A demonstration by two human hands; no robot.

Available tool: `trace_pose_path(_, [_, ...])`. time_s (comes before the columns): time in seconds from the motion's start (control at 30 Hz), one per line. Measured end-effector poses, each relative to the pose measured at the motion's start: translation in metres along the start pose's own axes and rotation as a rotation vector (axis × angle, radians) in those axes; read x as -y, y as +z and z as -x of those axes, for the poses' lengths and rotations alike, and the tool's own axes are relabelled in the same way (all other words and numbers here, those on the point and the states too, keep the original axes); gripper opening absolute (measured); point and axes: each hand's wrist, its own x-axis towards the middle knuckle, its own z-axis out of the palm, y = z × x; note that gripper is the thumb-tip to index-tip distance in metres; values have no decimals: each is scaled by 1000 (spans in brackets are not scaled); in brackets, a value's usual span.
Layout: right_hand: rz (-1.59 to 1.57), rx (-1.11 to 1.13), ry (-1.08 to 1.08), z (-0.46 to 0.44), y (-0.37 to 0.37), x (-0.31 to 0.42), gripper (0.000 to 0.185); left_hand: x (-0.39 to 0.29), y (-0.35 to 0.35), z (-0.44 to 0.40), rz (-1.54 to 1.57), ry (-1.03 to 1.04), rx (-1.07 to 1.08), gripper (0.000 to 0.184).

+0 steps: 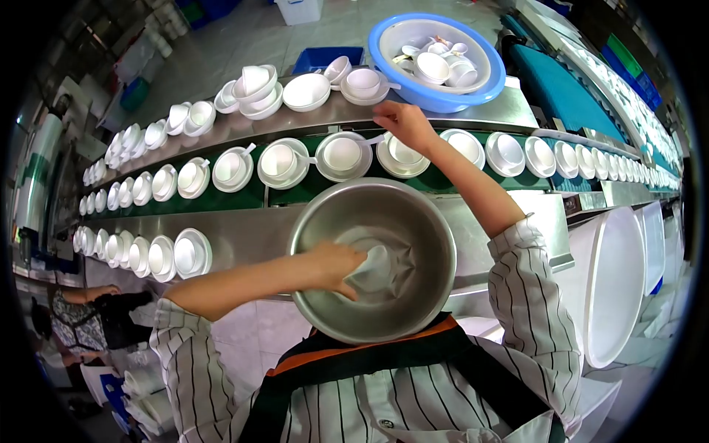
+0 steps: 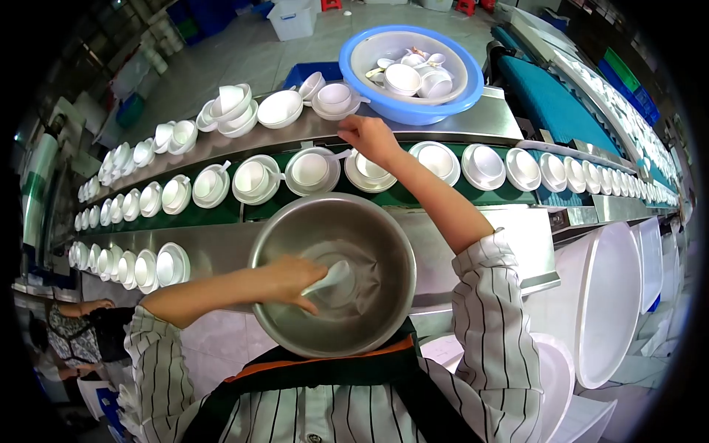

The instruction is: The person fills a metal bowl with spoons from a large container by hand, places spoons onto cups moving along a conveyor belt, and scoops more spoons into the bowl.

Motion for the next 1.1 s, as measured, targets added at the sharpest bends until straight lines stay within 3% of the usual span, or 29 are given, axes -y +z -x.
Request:
trace_pose_path(0.13, [-155,81,24,10,-4,19,21,-5,19,3,17,-148,121,33])
trace_pose_path(0.23, [-332,80,115,41,-24,45,19,-6,-17,14,269,-180,-7,24])
trace_pose_path(0.3, [-406,35,187,65,-40,52,18,-11,-71,22,847,-372,-112,14])
trace_pose_path(0.37, [-464,11,271,81,-52,51,17,4,-109,24,916,-385,-372,15])
trace_pose_path(0.43, [-472,-37,300,93,-60,54,17,36,-141,14,863,-289,-584,19])
trace_pose_path(0.53, [-409,-123,343,111,-66,62,17,84,-175,-3,806,-192,-595,18])
trace_pose_path(0.6, [-338,-178,390,125,-68,68,17,113,-184,-11,588,-194,-595,16])
trace_pose_path(0.7, [-210,-280,461,152,-64,85,17,152,-187,-19,228,-201,-408,15])
trace_pose_path(0.8, [-141,-371,567,180,-49,98,17,181,-178,-30,-181,72,-303,11])
trace_pose_path(0.93, [-49,-419,642,201,-31,113,18,188,-164,-44,-257,110,-187,11])
trace_pose_path(1.03, [-127,-335,661,209,-33,127,38,189,-146,-68,-335,112,-126,10])
trace_pose_path(1.07, [-196,-303,680,212,-37,135,43,187,-142,-76,-383,68,-56,27])
trace_pose_path(1.1, [-213,-207,724,213,-44,142,61,189,-138,-79,-316,81,-145,42])
